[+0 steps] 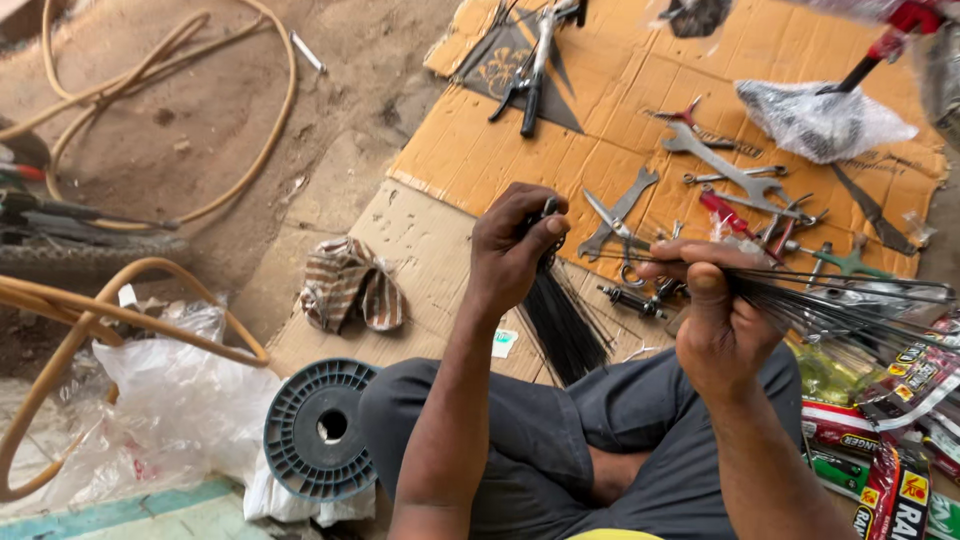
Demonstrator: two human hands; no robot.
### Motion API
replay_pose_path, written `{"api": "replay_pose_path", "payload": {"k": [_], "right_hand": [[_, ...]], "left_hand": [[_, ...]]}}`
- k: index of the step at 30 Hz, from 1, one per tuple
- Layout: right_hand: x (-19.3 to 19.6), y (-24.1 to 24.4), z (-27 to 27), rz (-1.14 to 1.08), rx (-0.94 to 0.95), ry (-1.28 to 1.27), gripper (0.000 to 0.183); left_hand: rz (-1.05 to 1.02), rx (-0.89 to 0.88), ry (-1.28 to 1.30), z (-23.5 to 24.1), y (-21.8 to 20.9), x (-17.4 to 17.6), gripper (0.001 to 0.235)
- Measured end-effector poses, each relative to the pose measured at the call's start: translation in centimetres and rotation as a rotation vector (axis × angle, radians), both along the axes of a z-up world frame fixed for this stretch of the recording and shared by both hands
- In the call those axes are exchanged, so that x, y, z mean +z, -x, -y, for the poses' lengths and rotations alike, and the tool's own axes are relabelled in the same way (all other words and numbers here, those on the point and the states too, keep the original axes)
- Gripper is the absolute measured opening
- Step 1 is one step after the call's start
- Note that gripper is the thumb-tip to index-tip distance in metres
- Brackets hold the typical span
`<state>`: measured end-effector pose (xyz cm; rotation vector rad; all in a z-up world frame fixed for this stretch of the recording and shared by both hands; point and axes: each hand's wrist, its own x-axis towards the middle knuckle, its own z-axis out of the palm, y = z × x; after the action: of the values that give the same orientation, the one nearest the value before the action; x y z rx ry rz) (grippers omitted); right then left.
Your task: The person sits on the ground and unpacks small hardware and black plastic components from plastic bags using scissors. They then insert multiple black plastic rods into a central hub component, arranging them radially.
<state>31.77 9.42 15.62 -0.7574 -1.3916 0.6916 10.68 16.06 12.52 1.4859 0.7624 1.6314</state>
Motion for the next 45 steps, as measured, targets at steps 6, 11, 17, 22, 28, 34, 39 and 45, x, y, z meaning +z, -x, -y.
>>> {"api": "replay_pose_path", "payload": {"k": [6, 11, 17, 22, 28, 34, 39, 45], "right_hand": [[0.2, 3.3, -1.5, 0.087, 0.073, -0.061, 0.020], [-0.3, 3.3, -1.6, 0.126, 0.072, -0.058, 0.019], [0.5, 2.4, -1.5, 0.215, 0.052, -0.031, 0.018], [2.0, 1.1, -2.8, 1.048, -0.061, -0.004, 0.018], [1.1, 1.5, -0.9, 0.246, 0.015, 0.075, 0.018], [0.2, 1.6, 0.0, 0.170, 0.053, -0.022, 0.021], [0.0, 1.8, -0.5, 0.169, 0.048, 0.012, 0.021], [0.5, 1.8, -0.4, 0.254, 0.039, 0.000, 0.018]], "left_hand": [[0.034, -0.014, -0.002, -0.1, 0.2, -0.6, 0.019], [0.014, -0.031, -0.013, 0.5, 0.4, -0.6, 0.019], [0.040, -0.113, -0.004, 0.6, 0.3, -0.3, 0.019], [-0.186, 0.016, -0.122, 0.6, 0.4, -0.4, 0.024], [-0.179, 0.063, -0.043, 0.6, 0.1, -0.5, 0.025], [-0.150, 0.056, -0.049, 0.7, -0.2, -0.4, 0.023], [-0.191, 0.071, -0.039, 0.8, -0.2, -0.3, 0.022], [-0.163, 0.046, -0.047, 0.7, -0.2, -0.3, 0.022]]}}
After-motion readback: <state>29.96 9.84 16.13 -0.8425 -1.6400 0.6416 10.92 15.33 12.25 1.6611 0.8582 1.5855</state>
